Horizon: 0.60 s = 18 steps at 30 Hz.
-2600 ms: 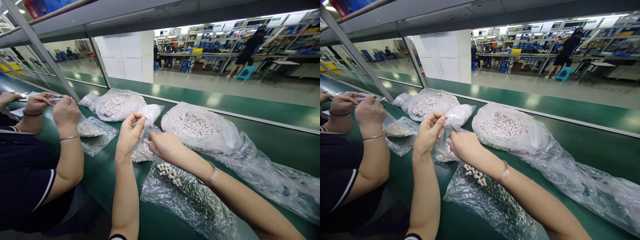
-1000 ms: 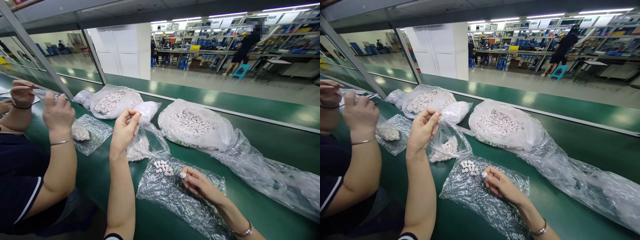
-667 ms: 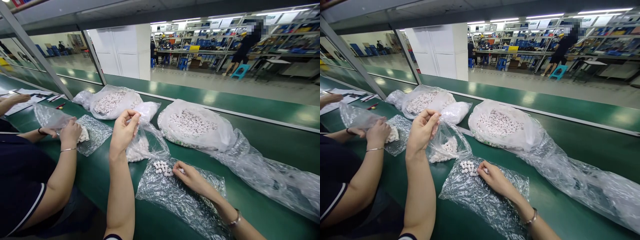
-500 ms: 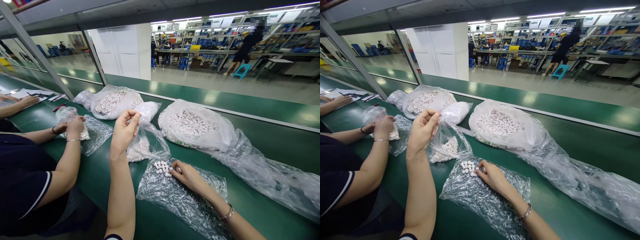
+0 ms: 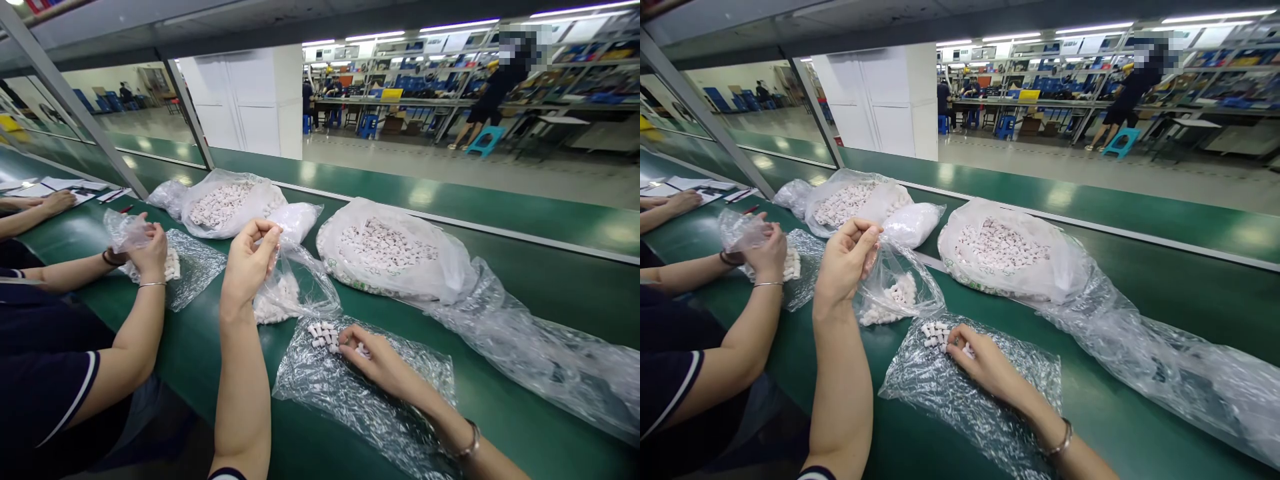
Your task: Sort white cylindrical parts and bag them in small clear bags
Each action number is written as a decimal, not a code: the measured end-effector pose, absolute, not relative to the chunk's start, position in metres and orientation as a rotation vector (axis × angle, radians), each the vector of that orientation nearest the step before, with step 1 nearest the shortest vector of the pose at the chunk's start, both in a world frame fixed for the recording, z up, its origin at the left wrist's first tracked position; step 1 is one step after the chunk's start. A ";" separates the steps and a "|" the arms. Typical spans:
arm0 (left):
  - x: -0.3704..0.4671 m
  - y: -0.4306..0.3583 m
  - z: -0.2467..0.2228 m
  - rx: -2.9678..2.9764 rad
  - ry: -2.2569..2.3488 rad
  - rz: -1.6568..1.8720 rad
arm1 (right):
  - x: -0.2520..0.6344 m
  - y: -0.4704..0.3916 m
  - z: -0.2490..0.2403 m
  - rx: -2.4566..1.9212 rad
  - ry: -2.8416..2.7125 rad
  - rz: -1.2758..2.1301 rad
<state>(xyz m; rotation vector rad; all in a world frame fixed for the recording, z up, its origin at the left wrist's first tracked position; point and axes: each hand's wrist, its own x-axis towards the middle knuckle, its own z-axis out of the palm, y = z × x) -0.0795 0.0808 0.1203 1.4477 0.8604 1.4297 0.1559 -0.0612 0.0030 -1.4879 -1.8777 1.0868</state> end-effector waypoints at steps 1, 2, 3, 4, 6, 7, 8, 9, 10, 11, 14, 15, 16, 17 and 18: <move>-0.080 0.081 0.120 1.449 0.863 1.432 | 0.152 -0.061 -0.001 -1.537 -1.994 0.968; -0.080 0.081 0.120 1.450 0.865 1.433 | 0.148 -0.061 -0.006 -1.575 -2.086 0.875; -0.080 0.081 0.120 1.453 0.867 1.435 | 0.146 -0.060 -0.011 -1.600 -2.150 0.806; -0.080 0.081 0.120 1.456 0.868 1.435 | 0.144 -0.059 -0.014 -1.612 -2.187 0.763; -0.081 0.081 0.120 1.463 0.869 1.435 | 0.143 -0.058 -0.017 -1.622 -2.212 0.734; -0.081 0.081 0.120 1.466 0.869 1.435 | 0.144 -0.058 -0.017 -1.620 -2.204 0.743; -0.081 0.081 0.120 1.468 0.870 1.436 | 0.145 -0.058 -0.015 -1.607 -2.169 0.779; -0.081 0.081 0.120 1.469 0.871 1.437 | 0.148 -0.058 -0.012 -1.578 -2.104 0.855; -0.081 0.081 0.120 1.469 0.872 1.435 | 0.151 -0.058 -0.010 -1.529 -2.008 0.980; -0.081 0.081 0.120 1.469 0.872 1.433 | 0.155 -0.059 -0.007 -1.458 -1.874 1.149; -0.081 0.080 0.121 1.474 0.873 1.422 | 0.167 -0.060 -0.002 -1.182 -1.335 1.636; -0.081 0.080 0.121 1.476 0.873 1.421 | 0.169 -0.060 -0.001 -1.109 -1.182 1.723; -0.081 0.080 0.121 1.478 0.874 1.423 | 0.171 -0.060 0.001 -1.064 -1.070 1.764; -0.081 0.080 0.121 1.480 0.875 1.425 | 0.171 -0.059 0.002 -1.053 -1.019 1.775; -0.081 0.080 0.121 1.482 0.876 1.426 | 0.171 -0.059 0.004 -1.076 -1.034 1.767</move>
